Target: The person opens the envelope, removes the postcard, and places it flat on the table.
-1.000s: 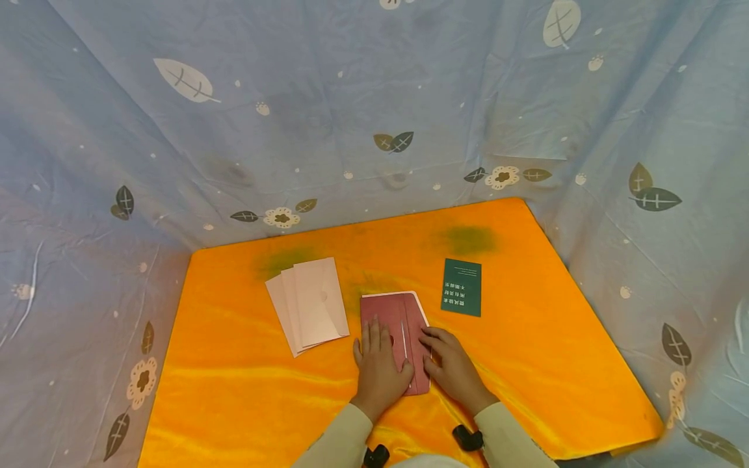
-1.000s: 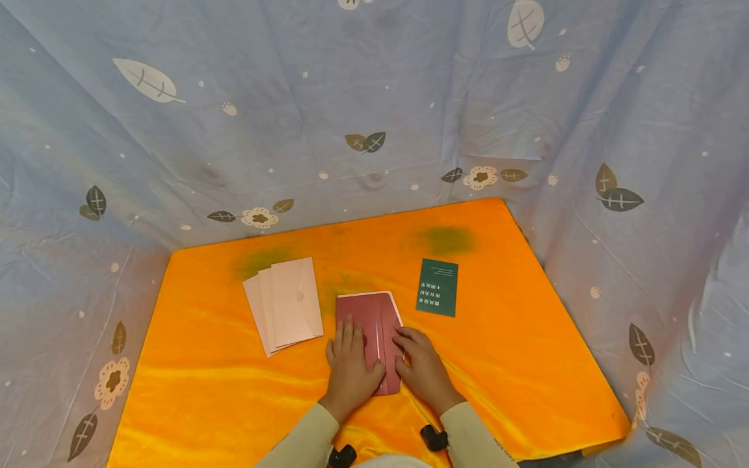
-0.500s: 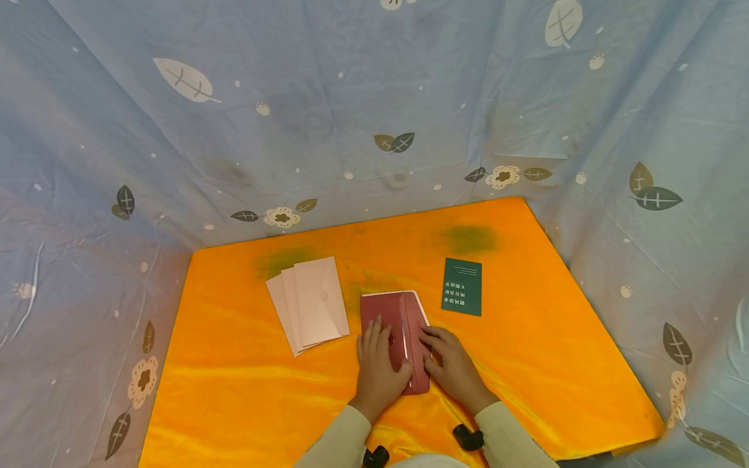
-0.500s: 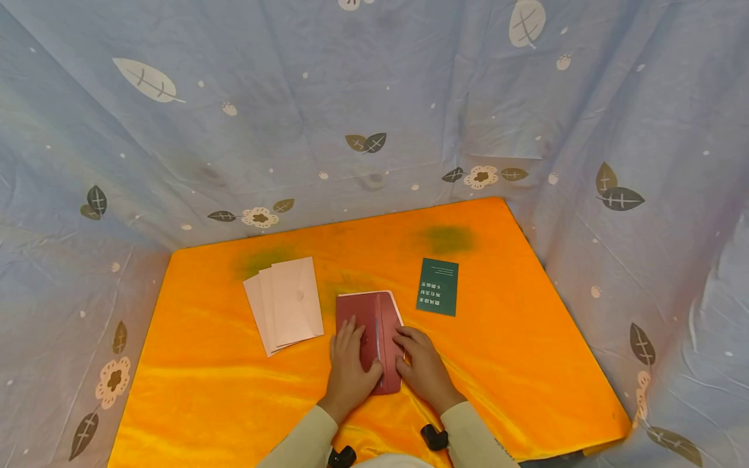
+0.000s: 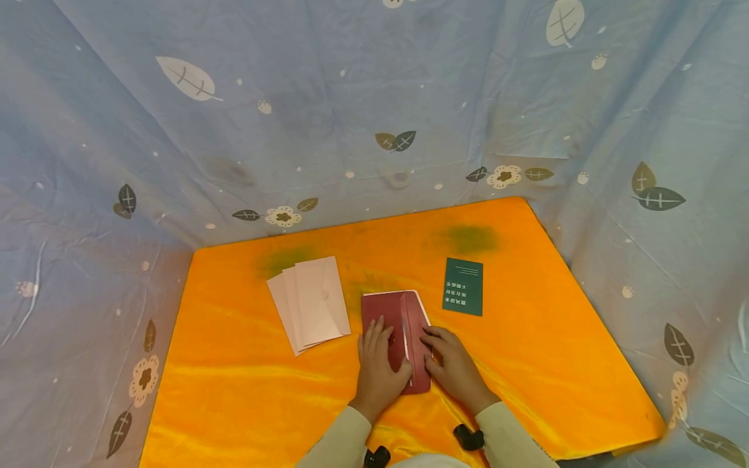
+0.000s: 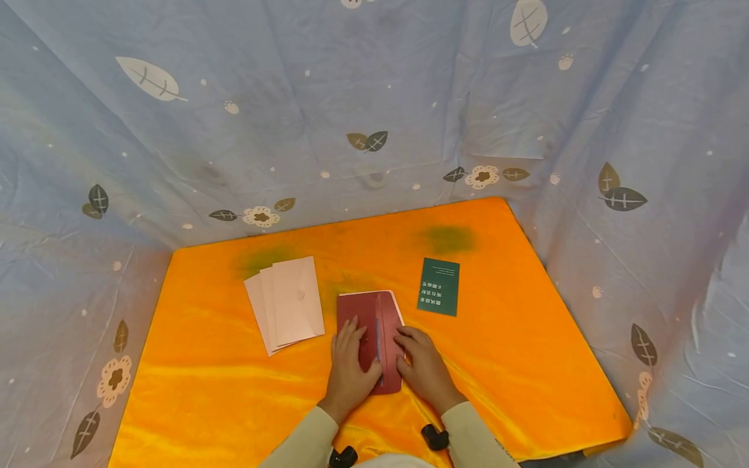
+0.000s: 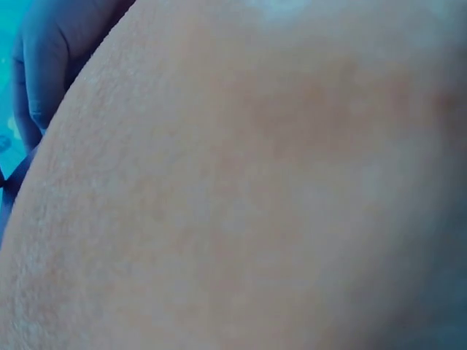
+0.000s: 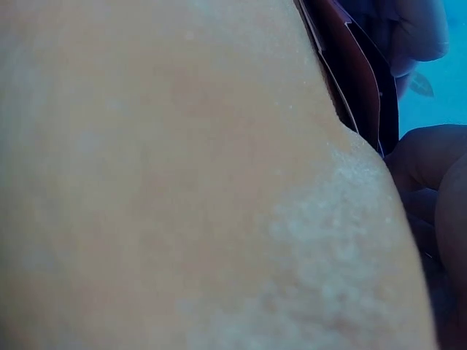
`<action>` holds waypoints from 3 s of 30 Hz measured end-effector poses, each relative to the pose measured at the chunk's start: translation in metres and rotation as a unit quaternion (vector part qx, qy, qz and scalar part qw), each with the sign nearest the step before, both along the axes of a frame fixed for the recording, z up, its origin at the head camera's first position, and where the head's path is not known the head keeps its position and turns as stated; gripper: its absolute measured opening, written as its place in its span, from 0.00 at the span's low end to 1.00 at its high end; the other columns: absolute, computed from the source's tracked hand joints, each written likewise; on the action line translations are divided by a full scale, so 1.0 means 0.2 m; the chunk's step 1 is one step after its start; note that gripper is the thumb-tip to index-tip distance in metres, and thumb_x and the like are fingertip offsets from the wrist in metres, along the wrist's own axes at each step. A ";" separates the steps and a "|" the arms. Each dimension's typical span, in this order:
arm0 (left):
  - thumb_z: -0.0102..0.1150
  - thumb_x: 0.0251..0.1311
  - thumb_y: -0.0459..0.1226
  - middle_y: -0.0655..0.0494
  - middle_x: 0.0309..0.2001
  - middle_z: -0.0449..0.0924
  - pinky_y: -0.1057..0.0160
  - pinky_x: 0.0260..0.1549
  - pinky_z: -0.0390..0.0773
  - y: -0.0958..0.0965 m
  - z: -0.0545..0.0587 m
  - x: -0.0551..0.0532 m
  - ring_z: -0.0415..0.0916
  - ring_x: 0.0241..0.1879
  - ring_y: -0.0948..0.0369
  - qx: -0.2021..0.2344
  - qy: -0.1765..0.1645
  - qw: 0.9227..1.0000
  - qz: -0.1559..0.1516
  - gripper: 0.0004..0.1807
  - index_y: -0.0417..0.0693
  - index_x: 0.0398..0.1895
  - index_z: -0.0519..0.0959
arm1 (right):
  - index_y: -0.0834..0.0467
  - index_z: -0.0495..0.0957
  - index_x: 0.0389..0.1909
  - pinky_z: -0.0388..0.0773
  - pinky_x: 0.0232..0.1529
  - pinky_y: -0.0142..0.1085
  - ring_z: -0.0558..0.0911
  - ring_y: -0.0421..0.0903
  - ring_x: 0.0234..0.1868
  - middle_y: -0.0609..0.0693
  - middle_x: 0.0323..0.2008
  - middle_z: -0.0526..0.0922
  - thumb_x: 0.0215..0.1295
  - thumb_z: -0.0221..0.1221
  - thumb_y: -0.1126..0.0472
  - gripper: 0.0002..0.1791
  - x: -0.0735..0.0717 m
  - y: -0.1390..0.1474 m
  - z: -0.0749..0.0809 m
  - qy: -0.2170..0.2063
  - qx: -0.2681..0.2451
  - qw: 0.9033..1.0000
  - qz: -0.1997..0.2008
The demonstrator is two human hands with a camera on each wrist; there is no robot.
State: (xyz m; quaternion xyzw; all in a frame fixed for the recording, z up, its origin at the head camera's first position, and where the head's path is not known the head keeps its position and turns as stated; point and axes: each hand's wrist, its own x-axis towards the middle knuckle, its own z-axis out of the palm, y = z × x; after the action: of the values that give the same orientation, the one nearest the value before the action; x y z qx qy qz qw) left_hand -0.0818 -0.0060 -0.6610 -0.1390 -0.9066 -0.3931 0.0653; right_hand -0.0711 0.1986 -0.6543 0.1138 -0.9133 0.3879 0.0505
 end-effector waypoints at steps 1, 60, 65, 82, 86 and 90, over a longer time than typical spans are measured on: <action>0.73 0.58 0.45 0.44 0.82 0.63 0.29 0.75 0.49 0.00 0.00 0.00 0.55 0.82 0.44 0.001 0.000 1.000 0.000 0.39 0.40 0.73 0.74 | 0.65 0.84 0.66 0.72 0.70 0.56 0.75 0.62 0.70 0.57 0.70 0.78 0.68 0.74 0.68 0.26 0.00 0.00 0.00 0.001 0.003 1.000 0.000; 0.73 0.58 0.42 0.45 0.79 0.67 0.19 0.68 0.52 0.01 -0.05 -0.01 0.59 0.78 0.37 -0.027 0.085 0.996 -0.028 0.12 0.58 0.46 0.91 | 0.74 0.68 0.75 0.82 0.59 0.50 0.87 0.59 0.60 0.70 0.62 0.82 0.85 0.57 0.49 0.35 -0.23 0.05 0.21 -0.389 -0.475 0.788 -0.040; 0.73 0.57 0.44 0.46 0.80 0.66 0.20 0.69 0.50 0.01 -0.05 -0.01 0.58 0.79 0.38 -0.034 0.078 0.996 -0.032 0.13 0.59 0.47 0.89 | 0.75 0.66 0.75 0.81 0.60 0.51 0.86 0.60 0.61 0.71 0.63 0.81 0.85 0.57 0.47 0.37 -0.24 0.06 0.21 -0.395 -0.490 0.776 -0.033; 0.69 0.59 0.40 0.45 0.79 0.68 0.19 0.69 0.48 -0.01 -0.04 -0.01 0.58 0.79 0.36 0.016 0.088 0.995 -0.040 0.13 0.57 0.47 0.89 | 0.79 0.59 0.78 0.78 0.64 0.53 0.79 0.69 0.67 0.75 0.70 0.74 0.88 0.52 0.47 0.40 -0.28 0.06 0.23 -0.412 -0.502 0.760 0.002; 0.68 0.60 0.39 0.44 0.78 0.69 0.19 0.69 0.47 -0.01 -0.03 -0.01 0.58 0.79 0.36 0.026 0.087 0.995 -0.046 0.12 0.56 0.47 0.88 | 0.78 0.57 0.79 0.78 0.65 0.53 0.79 0.68 0.68 0.75 0.71 0.72 0.88 0.51 0.47 0.40 -0.29 0.05 0.22 -0.413 -0.502 0.760 0.008; 0.67 0.60 0.39 0.44 0.78 0.70 0.17 0.68 0.48 -0.01 -0.03 -0.01 0.59 0.78 0.36 0.032 0.091 0.994 -0.046 0.12 0.55 0.47 0.88 | 0.79 0.57 0.79 0.78 0.64 0.53 0.78 0.68 0.69 0.77 0.72 0.70 0.89 0.48 0.51 0.37 -0.29 0.04 0.20 -0.411 -0.495 0.765 0.016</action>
State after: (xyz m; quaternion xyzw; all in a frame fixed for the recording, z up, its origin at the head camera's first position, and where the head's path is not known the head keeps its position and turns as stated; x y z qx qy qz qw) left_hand -0.0839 -0.0090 -0.6665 -0.2135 -0.8764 -0.4103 0.1342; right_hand -0.1300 0.2063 -0.6139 -0.0826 -0.5261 0.7963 -0.2869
